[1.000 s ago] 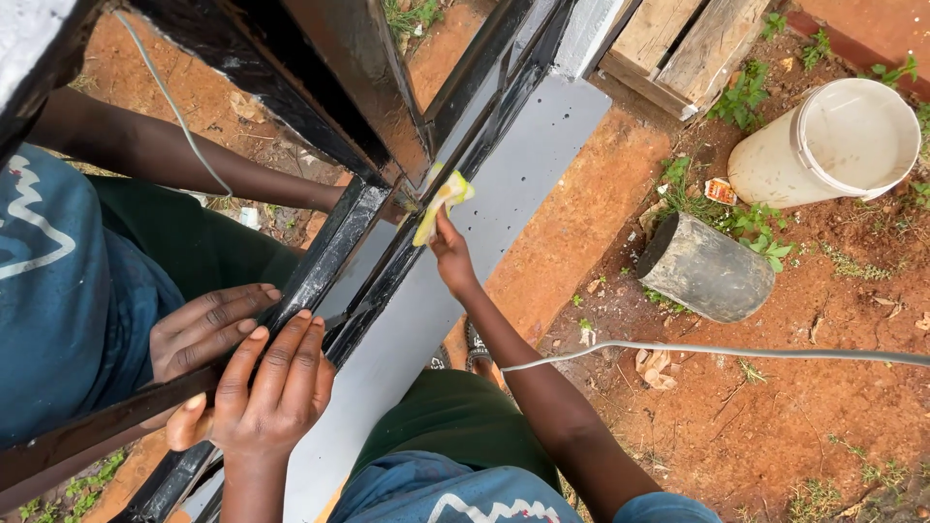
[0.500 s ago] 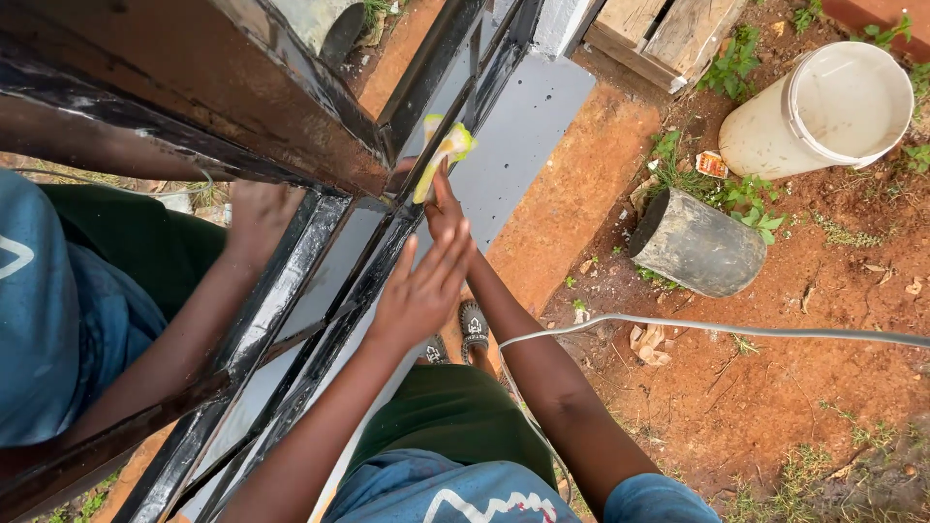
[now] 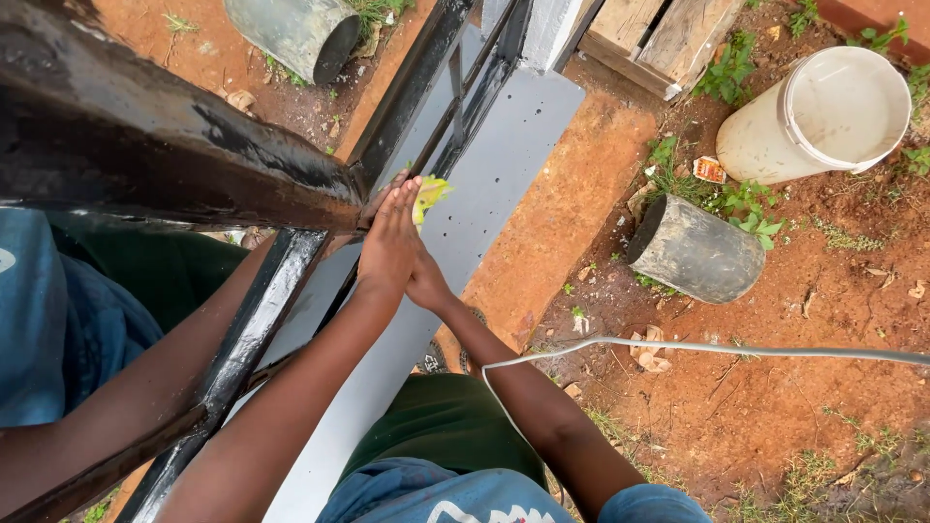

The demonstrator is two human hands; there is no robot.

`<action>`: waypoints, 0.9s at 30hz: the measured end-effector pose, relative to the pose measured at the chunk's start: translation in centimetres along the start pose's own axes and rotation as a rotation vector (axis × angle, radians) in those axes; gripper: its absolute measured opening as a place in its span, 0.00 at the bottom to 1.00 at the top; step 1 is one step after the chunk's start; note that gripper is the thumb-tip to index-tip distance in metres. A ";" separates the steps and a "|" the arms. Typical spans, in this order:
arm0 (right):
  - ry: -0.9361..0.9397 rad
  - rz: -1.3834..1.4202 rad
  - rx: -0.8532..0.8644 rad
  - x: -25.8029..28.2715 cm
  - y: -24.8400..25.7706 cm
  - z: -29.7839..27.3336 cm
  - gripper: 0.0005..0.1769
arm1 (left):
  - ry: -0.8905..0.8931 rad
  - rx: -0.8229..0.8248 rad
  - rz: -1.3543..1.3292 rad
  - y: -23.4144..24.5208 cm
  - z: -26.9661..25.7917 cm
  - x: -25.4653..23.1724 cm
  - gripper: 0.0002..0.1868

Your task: Cleaning a black metal frame with a yellow cloth outdoors.

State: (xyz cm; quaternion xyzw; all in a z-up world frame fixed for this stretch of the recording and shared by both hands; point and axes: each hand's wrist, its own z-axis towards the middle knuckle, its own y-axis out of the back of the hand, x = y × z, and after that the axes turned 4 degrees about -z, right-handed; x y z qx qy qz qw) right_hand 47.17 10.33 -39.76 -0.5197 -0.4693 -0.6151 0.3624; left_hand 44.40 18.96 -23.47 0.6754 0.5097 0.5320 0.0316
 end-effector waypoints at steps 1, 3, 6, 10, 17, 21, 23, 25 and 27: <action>-0.004 0.005 0.004 -0.6 0.3 0.8 0.41 | -0.003 0.006 -0.001 0.4 -0.2 0.2 0.39; 0.069 -0.163 -0.081 -1.7 0.6 3.0 0.47 | -0.056 0.032 0.031 1.0 -0.6 1.0 0.43; 0.010 -0.157 -0.186 0.0 2.9 7.2 0.48 | -0.102 0.052 0.103 1.8 -1.1 1.9 0.42; -0.092 0.078 -0.266 1.9 5.9 10.8 0.50 | -0.193 0.105 0.159 3.5 -2.1 3.5 0.41; -0.170 0.051 -0.297 0.1 5.1 10.9 0.54 | -0.173 0.126 0.088 3.9 -1.9 3.4 0.40; -0.123 0.050 -0.208 -0.6 2.9 7.6 0.53 | -0.135 0.111 0.064 2.5 -1.3 2.1 0.39; 0.008 0.016 -0.171 0.4 2.2 4.8 0.53 | -0.081 0.104 0.028 1.9 -0.5 1.1 0.41; 0.130 -0.010 -0.132 0.3 1.0 2.8 0.54 | -0.036 0.102 -0.005 2.7 -0.2 1.4 0.42; -0.318 0.058 0.109 -0.8 -0.5 0.8 0.48 | -0.144 0.316 -0.031 5.1 -0.9 2.6 0.45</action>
